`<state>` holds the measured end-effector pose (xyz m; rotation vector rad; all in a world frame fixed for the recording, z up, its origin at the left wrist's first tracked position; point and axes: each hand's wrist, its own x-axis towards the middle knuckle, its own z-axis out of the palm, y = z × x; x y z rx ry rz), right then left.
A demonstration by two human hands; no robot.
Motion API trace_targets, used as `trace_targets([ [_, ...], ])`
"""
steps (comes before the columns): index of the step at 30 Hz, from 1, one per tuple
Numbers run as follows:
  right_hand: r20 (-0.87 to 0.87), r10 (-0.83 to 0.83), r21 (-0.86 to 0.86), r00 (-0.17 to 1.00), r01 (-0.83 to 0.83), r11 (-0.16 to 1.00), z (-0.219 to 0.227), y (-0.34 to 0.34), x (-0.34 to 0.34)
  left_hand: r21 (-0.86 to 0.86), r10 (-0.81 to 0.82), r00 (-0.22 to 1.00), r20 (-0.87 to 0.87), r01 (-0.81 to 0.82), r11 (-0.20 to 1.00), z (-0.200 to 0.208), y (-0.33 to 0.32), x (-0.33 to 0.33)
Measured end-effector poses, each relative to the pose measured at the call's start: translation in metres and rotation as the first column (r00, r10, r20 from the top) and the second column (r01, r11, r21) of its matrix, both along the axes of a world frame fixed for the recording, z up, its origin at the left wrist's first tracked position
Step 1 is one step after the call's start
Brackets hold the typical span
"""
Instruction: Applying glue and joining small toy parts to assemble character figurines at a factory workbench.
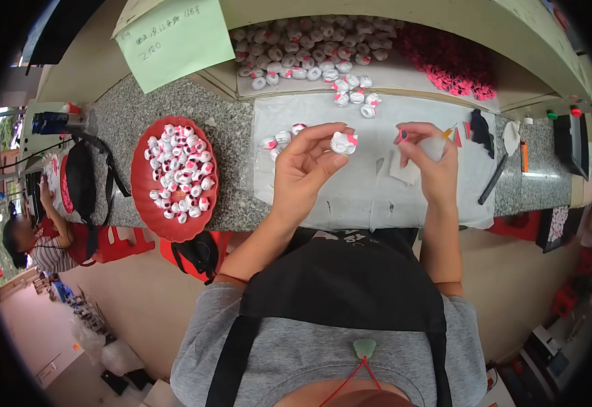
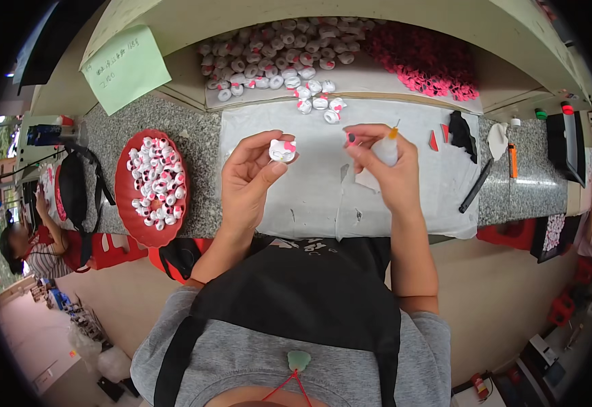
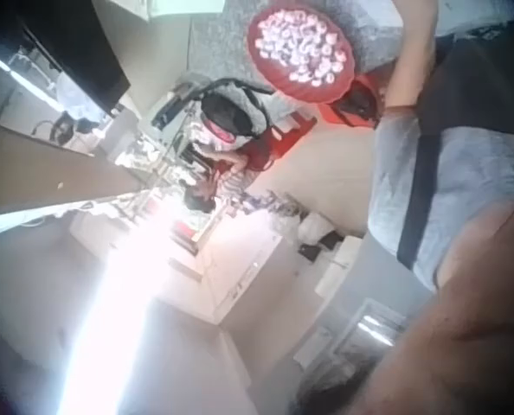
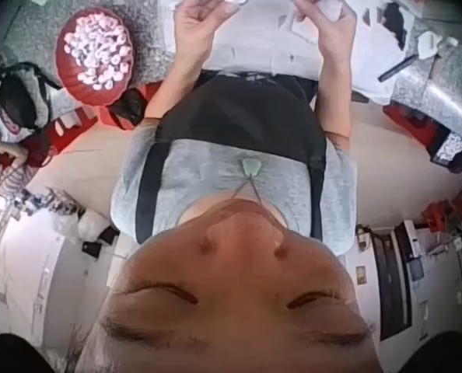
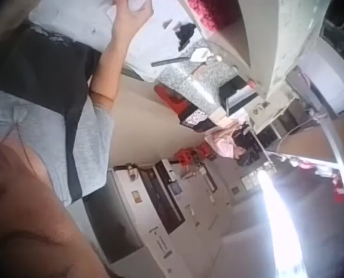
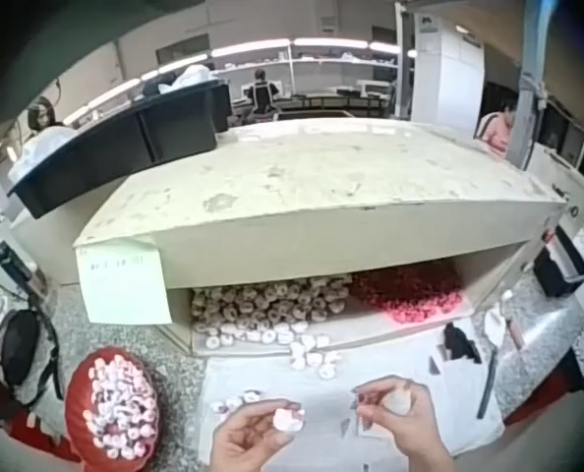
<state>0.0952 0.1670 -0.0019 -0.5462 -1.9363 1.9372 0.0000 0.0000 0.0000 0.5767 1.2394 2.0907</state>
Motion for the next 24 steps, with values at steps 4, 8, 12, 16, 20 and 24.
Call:
trace_targets([
  [4,-0.151,-0.016,-0.277,0.988,-0.027,0.961,0.015,-0.022,0.008,-0.012,0.011,0.998,-0.056,-0.012,1.0,0.004,0.005,0.005],
  [8,-0.246,0.0,-0.369,0.969,-0.094,0.925,0.019,-0.03,0.013,-0.045,0.019,0.993,-0.118,-0.025,0.999,0.004,0.008,0.01],
  [12,-0.251,-0.028,-0.407,0.967,-0.08,0.91,0.023,-0.038,0.011,-0.074,0.024,0.982,-0.189,-0.039,0.997,0.004,0.008,0.012],
  [16,-0.228,-0.01,-0.412,0.974,-0.087,0.907,0.022,-0.041,0.01,-0.112,0.055,0.941,-0.333,-0.098,0.989,0.006,0.009,0.015],
  [20,-0.187,0.022,-0.323,0.982,-0.082,0.943,0.02,-0.043,0.009,-0.146,0.094,0.8,-0.592,-0.221,0.964,0.008,0.008,0.015],
  [24,-0.188,-0.007,-0.277,0.982,-0.046,0.96,0.018,-0.044,0.006,-0.165,0.077,0.759,-0.647,-0.238,0.957,0.013,0.009,0.016],
])
